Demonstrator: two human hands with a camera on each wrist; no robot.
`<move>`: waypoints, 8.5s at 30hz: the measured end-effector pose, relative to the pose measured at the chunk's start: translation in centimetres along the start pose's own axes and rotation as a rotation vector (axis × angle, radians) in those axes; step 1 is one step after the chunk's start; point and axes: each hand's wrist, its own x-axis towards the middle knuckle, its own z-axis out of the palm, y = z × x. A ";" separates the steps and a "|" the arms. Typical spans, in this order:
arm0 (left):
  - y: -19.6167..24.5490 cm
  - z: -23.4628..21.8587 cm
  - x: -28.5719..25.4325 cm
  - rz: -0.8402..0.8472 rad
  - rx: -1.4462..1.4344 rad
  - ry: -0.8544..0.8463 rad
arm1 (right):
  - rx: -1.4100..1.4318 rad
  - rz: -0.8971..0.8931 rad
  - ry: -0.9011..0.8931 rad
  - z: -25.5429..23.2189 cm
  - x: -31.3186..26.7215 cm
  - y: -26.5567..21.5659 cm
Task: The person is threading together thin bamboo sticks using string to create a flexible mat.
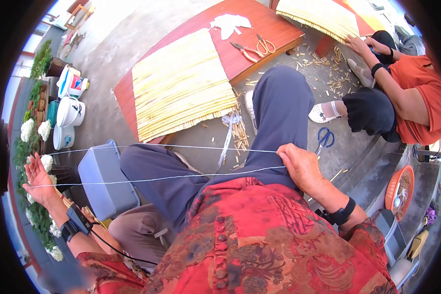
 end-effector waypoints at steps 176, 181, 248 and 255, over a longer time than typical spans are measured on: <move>-28.3 24.9 -26.9 -1.024 0.663 -0.821 | 0.430 0.348 -0.387 -7.9 7.3 4.9; -28.3 24.6 -27.3 -1.014 0.685 -0.847 | 0.621 0.516 -0.394 -6.9 5.2 7.7; -26.3 33.1 -25.3 -0.516 0.719 -0.992 | 0.134 -0.315 -0.093 -4.5 8.9 0.2; -29.0 32.1 -26.9 -1.163 0.297 -0.886 | 0.217 -0.293 -0.078 -5.0 8.9 0.9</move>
